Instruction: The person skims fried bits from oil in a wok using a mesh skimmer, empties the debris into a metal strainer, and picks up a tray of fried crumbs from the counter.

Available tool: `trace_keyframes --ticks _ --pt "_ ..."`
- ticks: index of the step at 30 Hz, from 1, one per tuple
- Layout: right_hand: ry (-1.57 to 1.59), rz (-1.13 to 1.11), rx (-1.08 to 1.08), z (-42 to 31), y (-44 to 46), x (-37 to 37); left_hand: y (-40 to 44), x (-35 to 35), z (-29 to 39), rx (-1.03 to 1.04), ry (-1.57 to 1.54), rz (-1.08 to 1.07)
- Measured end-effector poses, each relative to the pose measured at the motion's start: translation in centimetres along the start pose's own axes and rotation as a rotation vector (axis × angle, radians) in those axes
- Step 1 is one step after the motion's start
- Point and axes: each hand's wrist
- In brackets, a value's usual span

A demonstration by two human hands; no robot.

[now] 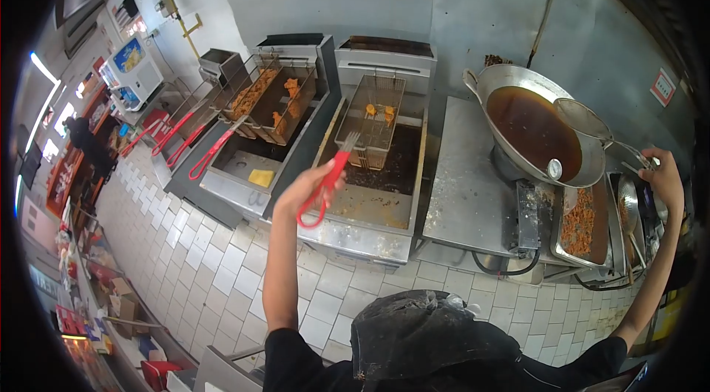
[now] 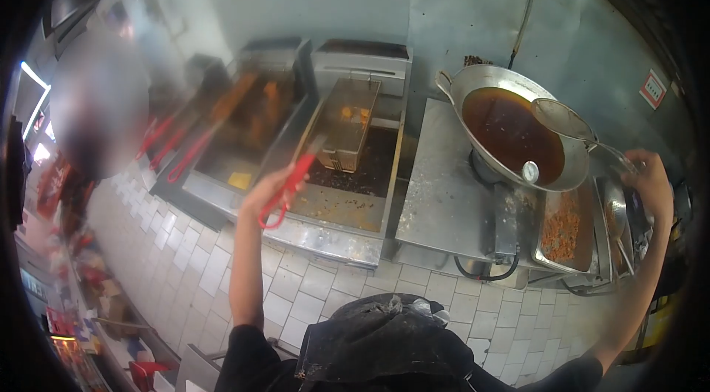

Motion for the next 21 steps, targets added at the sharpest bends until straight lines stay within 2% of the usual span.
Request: trace_keyframes --ticks 5,7,8,9,10,12,13,17,19,21 --pt "-0.031 -0.146 -0.056 0.9 3.2 -3.1 -0.3 0.1 -10.1 0.099 -0.335 -0.108" --pt "-0.088 -0.279 -0.007 -2.4 4.0 -4.7 -0.4 -2.5 -17.7 0.1 -0.301 -0.099" --pt "-0.105 -0.375 0.084 -3.2 4.9 -5.7 -1.1 -2.3 -19.4 0.034 -0.256 -0.181" --pt "-0.155 -0.425 0.015 -1.8 7.0 -6.3 -1.6 -1.9 -21.0 -0.03 -0.211 -0.262" --pt "-0.204 -0.473 -0.052 -0.1 8.7 -7.1 -2.3 -1.7 -23.0 -0.138 -0.159 -0.234" --pt "-0.34 -0.546 0.134 -3.8 9.0 -8.2 -3.3 0.0 -26.8 -0.316 -0.095 -0.158" --pt "-0.365 -0.598 0.159 -3.8 10.1 -8.7 -3.8 1.0 -28.5 -0.384 -0.085 -0.105" --pt "-0.419 -0.831 0.239 -3.7 14.4 -8.4 -4.2 4.4 -38.9 -0.462 -0.232 0.293" --pt "-0.405 -0.963 0.277 -3.1 16.5 -7.4 -4.3 6.2 -43.7 -0.543 -0.22 0.399" --pt "-0.374 -1.107 0.307 -1.5 19.0 -5.7 -4.3 8.9 -46.5 -0.728 -0.095 0.408"
Point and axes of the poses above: each hand's wrist, its own y-axis towards the middle knuckle, its own x-axis out of the palm, z = x × y, and after that the axes turned 7 degrees about y, right-handed
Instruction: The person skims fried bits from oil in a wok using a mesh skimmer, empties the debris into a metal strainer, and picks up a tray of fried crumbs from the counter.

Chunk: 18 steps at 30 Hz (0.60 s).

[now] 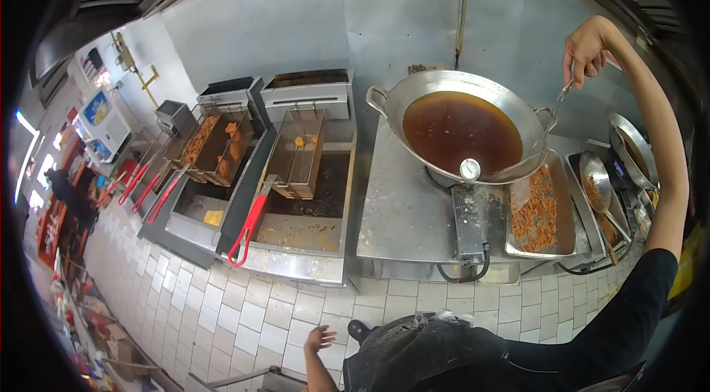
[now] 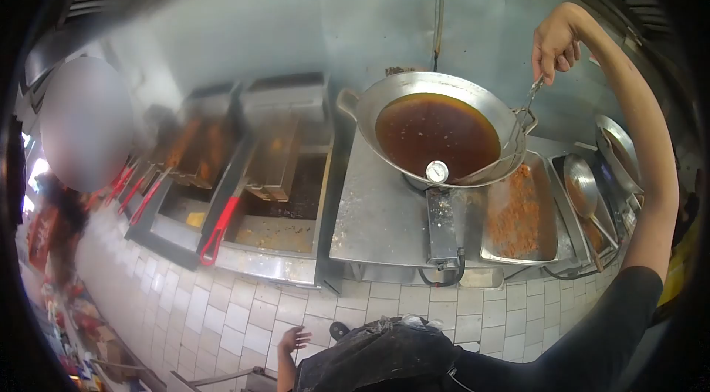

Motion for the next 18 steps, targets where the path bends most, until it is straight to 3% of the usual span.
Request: trace_keyframes --ticks 4,6,11,13,17,18 --pt "0.046 -0.139 -0.048 0.0 4.9 -0.3 -0.4 3.2 -5.9 -0.12 0.254 -0.046" --pt "0.086 -0.155 -0.1 0.1 6.7 0.1 0.3 3.4 -11.3 0.093 0.167 -0.019" --pt "0.177 -0.034 -0.197 0.1 9.5 2.2 -2.4 3.8 -13.4 -0.056 0.354 0.114" --pt "0.203 0.027 -0.225 -0.1 10.5 3.4 -2.2 3.4 -13.2 -0.18 0.185 0.153" --pt "0.235 0.157 -0.268 -0.2 13.3 5.6 -1.3 2.8 -11.7 0.132 0.369 0.134" --pt "0.241 0.186 -0.28 -0.3 13.8 6.3 -0.8 2.7 -10.4 0.064 0.303 0.143"
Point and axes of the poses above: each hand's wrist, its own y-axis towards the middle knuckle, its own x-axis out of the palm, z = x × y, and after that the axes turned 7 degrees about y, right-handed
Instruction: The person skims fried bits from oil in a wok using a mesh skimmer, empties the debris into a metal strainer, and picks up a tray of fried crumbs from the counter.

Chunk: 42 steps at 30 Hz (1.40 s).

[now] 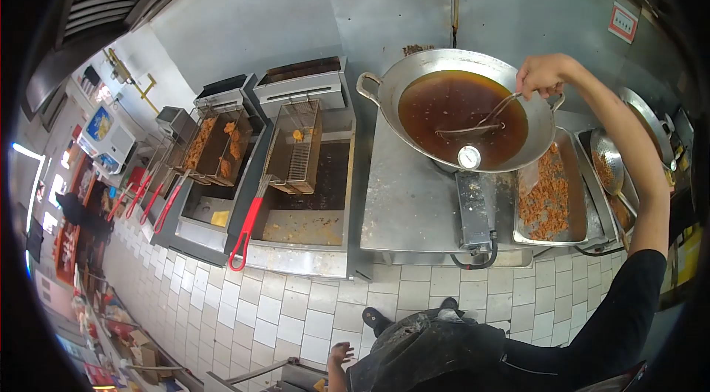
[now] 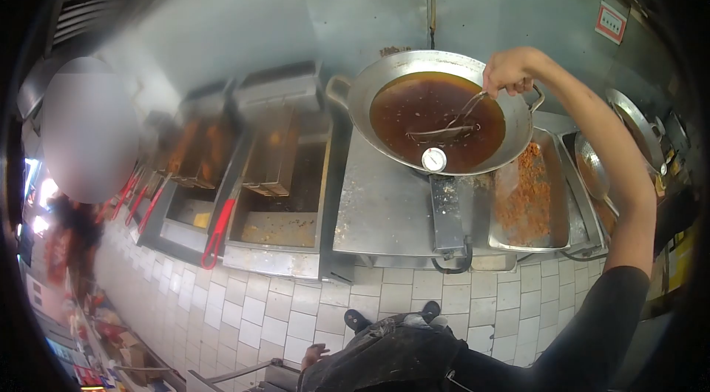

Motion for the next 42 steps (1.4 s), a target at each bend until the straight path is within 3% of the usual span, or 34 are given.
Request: trace_keyframes --ticks 2,9,12,18,21,23,25,28,31,34,42 --pt "-0.017 0.105 -0.051 -0.2 -0.3 1.8 0.7 -0.5 4.1 -0.138 -0.126 -0.002" --pt "0.005 0.498 -0.426 3.4 5.8 9.0 2.8 -1.7 10.8 0.118 -0.12 -0.078" --pt "0.048 0.613 -0.447 3.6 6.0 11.0 2.3 -1.9 11.6 0.161 -0.084 -0.075" --pt "0.077 0.743 -0.448 4.8 7.3 12.8 1.5 -1.6 8.1 0.004 -0.018 -0.068" --pt "0.108 0.753 -0.46 5.2 7.1 12.9 1.5 -0.8 4.2 0.123 -0.058 -0.093" --pt "0.133 0.773 -0.475 5.8 7.3 13.1 -0.2 -0.1 4.2 0.176 0.205 -0.048" --pt "0.158 0.792 -0.499 6.3 7.3 13.2 -2.5 1.2 5.2 0.071 0.166 -0.009" --pt "0.249 0.828 -0.525 7.0 7.2 13.5 -2.0 2.3 4.1 0.172 0.25 0.016" --pt "0.27 0.84 -0.457 8.1 8.0 13.4 -1.5 3.7 5.6 -0.107 -0.018 0.004" --pt "0.29 0.566 -0.307 8.7 8.2 11.6 -1.9 5.9 6.8 -0.077 0.006 0.026" --pt "0.286 0.649 -0.423 10.6 8.9 11.9 -4.4 13.9 4.6 0.088 -0.145 -0.053"
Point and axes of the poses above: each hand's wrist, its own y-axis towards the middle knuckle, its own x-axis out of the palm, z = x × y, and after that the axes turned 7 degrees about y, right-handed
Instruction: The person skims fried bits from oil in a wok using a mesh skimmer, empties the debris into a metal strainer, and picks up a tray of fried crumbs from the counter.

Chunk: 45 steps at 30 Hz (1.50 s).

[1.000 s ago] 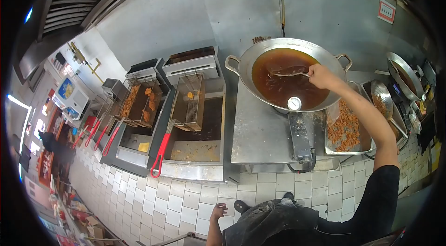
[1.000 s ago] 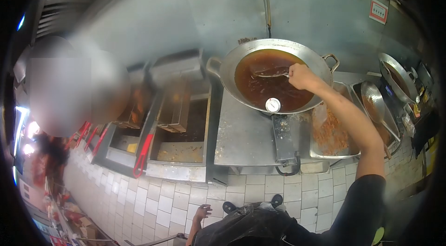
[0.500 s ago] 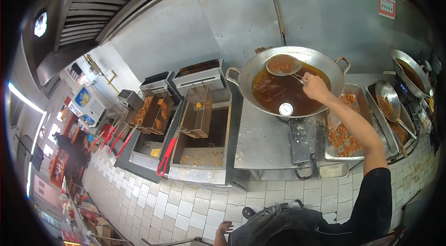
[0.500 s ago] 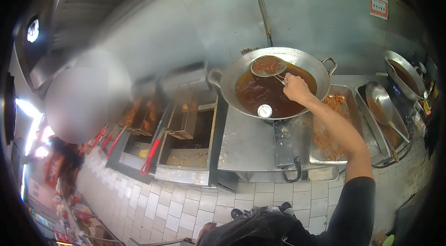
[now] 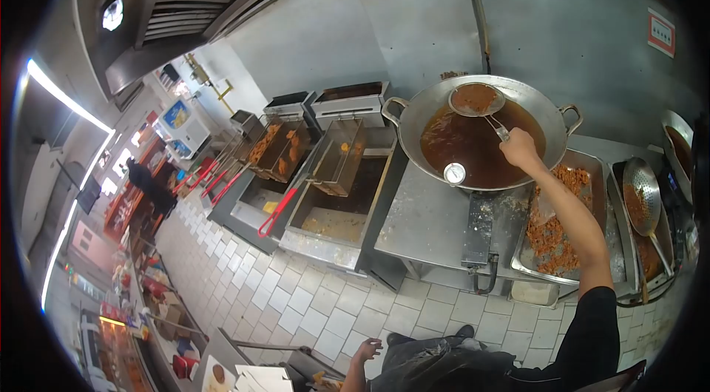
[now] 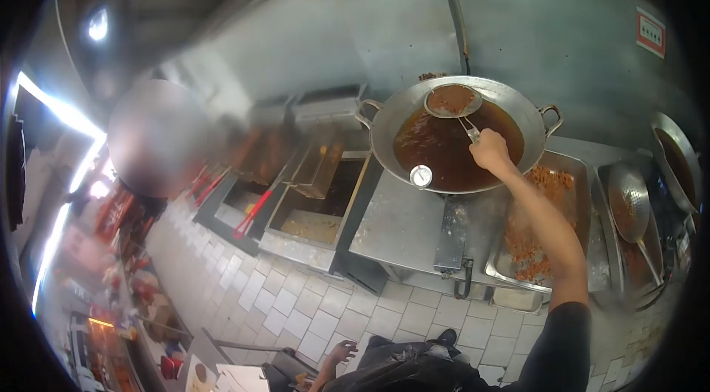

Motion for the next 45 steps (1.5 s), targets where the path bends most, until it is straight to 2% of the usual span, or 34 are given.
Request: trace_keyframes --ticks 4,9,10,12,13,14,15,16,17,18,20,23,25,26,27,30,31,34,37,40,42,45 --pt "0.016 0.055 -0.093 -0.1 -1.5 -1.7 -1.8 3.3 -3.5 -0.211 0.088 0.038" --pt "0.028 0.084 -0.224 -1.1 -3.2 -5.1 -4.4 5.5 -6.9 -0.302 0.07 0.127" --pt "0.037 0.109 -0.296 -0.6 -3.3 -5.2 -3.6 5.4 -8.6 -0.267 -0.012 0.106" --pt "0.096 0.106 -0.356 -1.6 -5.7 -7.4 -4.2 7.1 -8.7 -0.22 0.02 0.203" --pt "0.1 0.03 -0.343 -2.3 -7.1 -8.8 -4.7 8.0 -8.9 -0.145 -0.008 0.245" --pt "0.256 -0.039 -0.375 -0.2 -5.7 -7.7 -5.3 9.3 -9.4 -0.071 -0.059 0.307" --pt "0.252 -0.084 -0.368 1.8 -4.6 -7.0 -5.8 10.8 -9.9 -0.039 -0.088 0.339" --pt "0.359 -0.219 -0.289 2.8 -4.4 -7.0 -5.8 12.2 -10.6 -0.011 -0.127 0.38" --pt "0.241 0.006 -0.589 9.2 1.4 -2.5 -5.7 13.7 -11.4 0.011 -0.077 0.375" --pt "0.294 -0.027 -0.623 10.5 2.6 -1.8 -6.1 15.6 -12.4 0.023 -0.02 0.363" --pt "0.365 -0.103 -0.612 12.6 2.9 -0.7 -7.8 20.5 -14.2 0.027 -0.076 0.384" --pt "0.44 -0.18 -0.605 15.7 2.8 0.9 -8.0 27.4 -19.7 -0.026 -0.093 0.246" --pt "0.483 -0.226 -0.61 16.7 2.7 2.3 -8.5 32.7 -25.0 0.019 -0.061 0.193" --pt "0.431 -0.272 -0.514 16.7 0.9 1.0 -11.1 35.4 -25.3 -0.147 -0.36 0.213" --pt "0.386 -0.168 -0.693 18.6 3.0 2.2 -13.2 37.8 -26.7 -0.102 -0.047 0.249" --pt "0.36 -0.209 -0.651 15.3 0.9 0.2 -17.0 42.8 -31.2 -0.263 -0.395 0.231" --pt "0.352 -0.211 -0.655 14.3 0.6 -0.1 -18.1 43.9 -32.4 -0.249 -0.367 0.246" --pt "0.337 -0.194 -0.68 12.0 -0.1 -1.4 -19.7 45.7 -35.5 -0.187 -0.248 0.297" --pt "0.324 -0.18 -0.708 10.4 -0.8 -2.6 -16.0 45.6 -39.1 0.264 1.115 0.098" --pt "0.313 -0.166 -0.734 9.6 -1.6 -3.1 -15.7 46.5 -38.5 0.33 1.149 0.16" --pt "0.308 -0.145 -0.764 9.6 -1.9 -3.4 -17.1 46.8 -36.9 0.268 0.836 0.305" --pt "0.284 -0.096 -0.846 10.2 -2.2 -4.1 -16.7 48.4 -34.1 0.016 0.042 0.431"
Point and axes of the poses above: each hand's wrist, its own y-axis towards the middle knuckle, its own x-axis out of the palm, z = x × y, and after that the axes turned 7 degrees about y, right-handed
